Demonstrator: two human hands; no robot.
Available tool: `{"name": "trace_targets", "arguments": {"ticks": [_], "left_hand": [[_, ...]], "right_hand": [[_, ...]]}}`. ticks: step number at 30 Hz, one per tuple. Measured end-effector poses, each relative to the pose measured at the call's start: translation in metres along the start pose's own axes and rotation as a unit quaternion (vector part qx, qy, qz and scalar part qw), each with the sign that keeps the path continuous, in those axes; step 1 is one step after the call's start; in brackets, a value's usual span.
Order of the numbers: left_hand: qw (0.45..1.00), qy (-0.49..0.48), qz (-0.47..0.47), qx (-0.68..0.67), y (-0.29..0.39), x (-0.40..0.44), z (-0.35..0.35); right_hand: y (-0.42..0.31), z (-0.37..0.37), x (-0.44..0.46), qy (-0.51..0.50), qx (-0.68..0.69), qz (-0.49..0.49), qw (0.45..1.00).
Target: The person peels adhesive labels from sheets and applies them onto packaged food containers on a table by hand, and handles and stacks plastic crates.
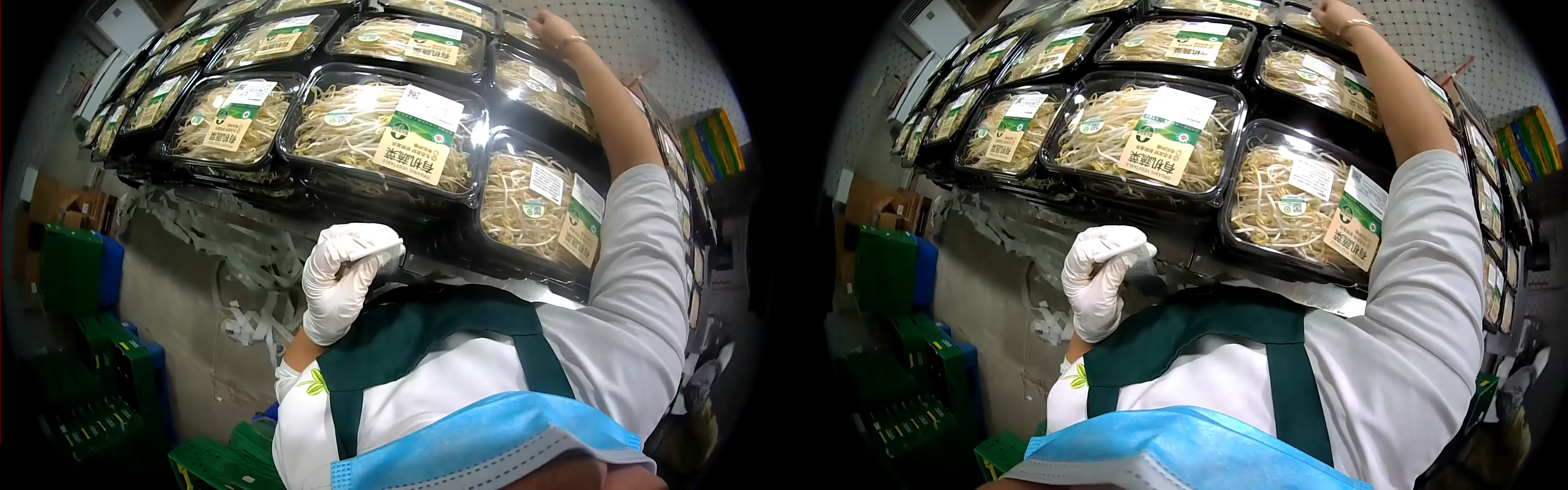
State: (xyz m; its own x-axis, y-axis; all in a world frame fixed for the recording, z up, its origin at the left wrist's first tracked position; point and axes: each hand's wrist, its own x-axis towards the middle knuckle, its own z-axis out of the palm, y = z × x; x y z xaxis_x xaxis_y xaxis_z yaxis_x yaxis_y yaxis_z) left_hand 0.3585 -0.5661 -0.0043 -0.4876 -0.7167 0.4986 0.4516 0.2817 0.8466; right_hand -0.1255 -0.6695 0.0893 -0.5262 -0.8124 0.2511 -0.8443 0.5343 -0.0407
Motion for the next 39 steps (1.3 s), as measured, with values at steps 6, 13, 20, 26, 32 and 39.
{"name": "trace_targets", "arguments": {"ticks": [6,13,20,26,32,39], "left_hand": [[0.972,0.108,-0.138,-0.156,0.021,0.007,0.007],[0.966,-0.008,-0.103,-0.236,0.020,0.006,-0.061],[0.971,-0.086,-0.169,-0.147,0.047,0.006,-0.125],[0.970,-0.163,-0.116,-0.138,0.038,0.006,-0.165],[0.962,-0.088,-0.174,-0.191,0.053,0.006,-0.163],[0.970,-0.005,-0.107,-0.218,0.045,0.004,-0.173]], "right_hand": [[0.083,0.005,0.033,0.034,-0.095,-0.019,0.995],[-0.232,-0.086,-0.261,-0.087,0.338,-0.425,0.835],[-0.285,-0.088,-0.259,0.100,0.279,-0.335,0.894],[-0.255,-0.043,-0.195,-0.046,-0.022,-0.116,0.992],[-0.214,-0.055,-0.185,-0.041,-0.148,-0.058,0.986],[-0.362,-0.078,-0.296,-0.115,0.382,-0.439,0.805]]}}
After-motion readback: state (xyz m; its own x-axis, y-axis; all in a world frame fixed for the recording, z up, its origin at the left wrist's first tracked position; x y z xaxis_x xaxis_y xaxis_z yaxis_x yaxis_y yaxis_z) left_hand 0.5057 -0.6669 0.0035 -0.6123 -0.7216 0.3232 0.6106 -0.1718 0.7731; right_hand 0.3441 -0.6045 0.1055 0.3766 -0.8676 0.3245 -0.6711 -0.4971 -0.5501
